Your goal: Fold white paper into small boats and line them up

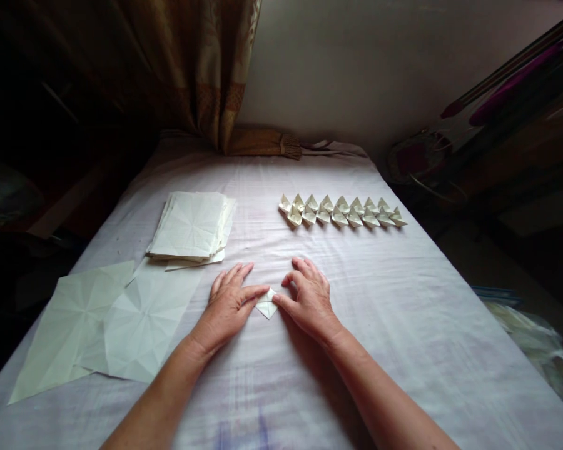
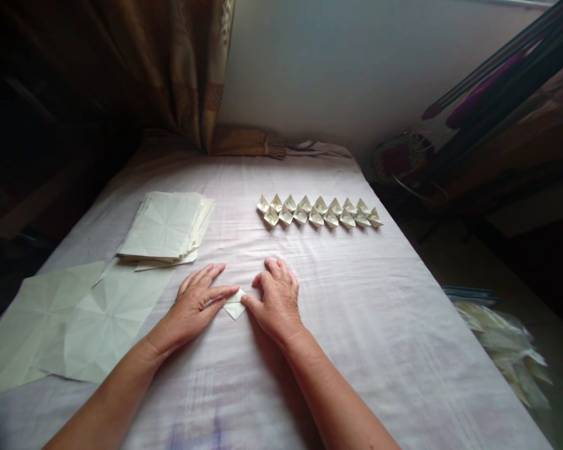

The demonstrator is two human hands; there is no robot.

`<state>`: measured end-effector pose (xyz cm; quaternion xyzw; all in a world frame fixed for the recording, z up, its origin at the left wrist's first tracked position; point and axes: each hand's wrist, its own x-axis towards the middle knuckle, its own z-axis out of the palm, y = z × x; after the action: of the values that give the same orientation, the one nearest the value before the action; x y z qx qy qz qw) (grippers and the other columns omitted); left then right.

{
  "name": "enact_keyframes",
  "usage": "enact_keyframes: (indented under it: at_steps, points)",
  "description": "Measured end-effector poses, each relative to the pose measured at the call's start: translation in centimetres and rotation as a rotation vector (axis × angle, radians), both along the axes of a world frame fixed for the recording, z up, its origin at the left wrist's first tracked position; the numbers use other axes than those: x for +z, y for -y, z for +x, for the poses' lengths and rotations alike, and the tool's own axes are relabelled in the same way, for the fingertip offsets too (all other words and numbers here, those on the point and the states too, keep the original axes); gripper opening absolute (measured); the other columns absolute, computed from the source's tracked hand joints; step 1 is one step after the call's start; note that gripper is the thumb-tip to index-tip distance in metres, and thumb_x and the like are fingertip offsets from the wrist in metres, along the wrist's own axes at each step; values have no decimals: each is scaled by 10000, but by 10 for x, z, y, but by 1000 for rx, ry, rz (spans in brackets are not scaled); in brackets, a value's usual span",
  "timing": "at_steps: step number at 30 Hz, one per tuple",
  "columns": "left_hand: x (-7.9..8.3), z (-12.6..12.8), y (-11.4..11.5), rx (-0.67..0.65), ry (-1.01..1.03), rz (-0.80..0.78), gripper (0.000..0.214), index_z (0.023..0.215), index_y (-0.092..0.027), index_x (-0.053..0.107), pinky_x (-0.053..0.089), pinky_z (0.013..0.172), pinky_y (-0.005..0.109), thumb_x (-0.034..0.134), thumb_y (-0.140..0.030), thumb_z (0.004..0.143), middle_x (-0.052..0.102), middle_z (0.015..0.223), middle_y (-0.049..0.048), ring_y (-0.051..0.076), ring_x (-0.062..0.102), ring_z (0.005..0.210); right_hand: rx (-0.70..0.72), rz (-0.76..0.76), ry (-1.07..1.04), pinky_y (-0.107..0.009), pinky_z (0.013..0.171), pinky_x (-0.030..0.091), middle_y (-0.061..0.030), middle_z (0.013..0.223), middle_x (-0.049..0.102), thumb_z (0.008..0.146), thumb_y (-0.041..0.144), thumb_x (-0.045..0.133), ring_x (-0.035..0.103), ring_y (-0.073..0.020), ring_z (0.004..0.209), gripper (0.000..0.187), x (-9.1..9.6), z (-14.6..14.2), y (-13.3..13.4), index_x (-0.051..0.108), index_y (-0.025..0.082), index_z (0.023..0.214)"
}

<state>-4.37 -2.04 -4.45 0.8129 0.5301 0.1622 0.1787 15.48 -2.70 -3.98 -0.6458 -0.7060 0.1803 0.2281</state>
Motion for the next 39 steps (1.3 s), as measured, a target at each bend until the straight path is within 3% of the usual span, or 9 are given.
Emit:
enact_keyframes:
  at_steps: [8, 14, 21, 30, 34, 39]
  points:
    - [19, 4, -4, 0, -73, -64, 248, 1070, -421, 722, 251, 1107, 592, 601, -293, 896, 505, 1451, 34, 302, 400, 1367, 49, -34, 24, -576, 1072, 263, -124, 1455, 451, 729, 318, 753, 280, -349, 1416, 230, -1, 12, -2, 648, 226, 912]
    - [37, 24, -10, -25, -90, 12, 65, 877, -273, 718, 233, 1106, 576, 696, -266, 817, 646, 1240, 56, 271, 540, 1199, 145, -15, 12, -572, 1083, 261, -115, 1452, 467, 763, 274, 724, 308, -333, 1410, 214, -2, 23, -2, 661, 241, 965]
    - [48, 31, -23, -199, -198, 33, 69, 822, -229, 653, 388, 953, 401, 710, -233, 782, 662, 1004, 40, 243, 568, 1020, 196, 73, -26, -582, 1111, 235, -108, 1416, 515, 786, 199, 660, 350, -308, 1393, 234, -5, 28, 4, 661, 238, 1017]
    - [59, 33, -29, -180, -210, -181, 43, 811, -223, 660, 406, 688, 277, 637, -256, 794, 673, 753, 8, 191, 599, 721, 196, 79, -34, -572, 1117, 232, -109, 1404, 534, 821, 225, 635, 372, -301, 1384, 212, -5, 27, 7, 666, 223, 1031]
    - [52, 27, -23, -74, 44, -289, 147, 813, -223, 671, 393, 637, 246, 555, -311, 832, 676, 751, -8, 164, 587, 704, 206, 79, -84, -579, 1117, 234, -121, 1388, 549, 815, 308, 666, 394, -309, 1373, 258, -6, 29, 7, 676, 223, 1058]
    - [37, 32, -12, 192, 772, -513, 236, 780, -192, 536, 423, 642, 231, 618, -413, 765, 572, 721, -31, 125, 541, 672, 161, 83, -228, -556, 1094, 301, -100, 1277, 637, 773, 384, 698, 478, -311, 1308, 391, -2, 21, 9, 646, 245, 1135]
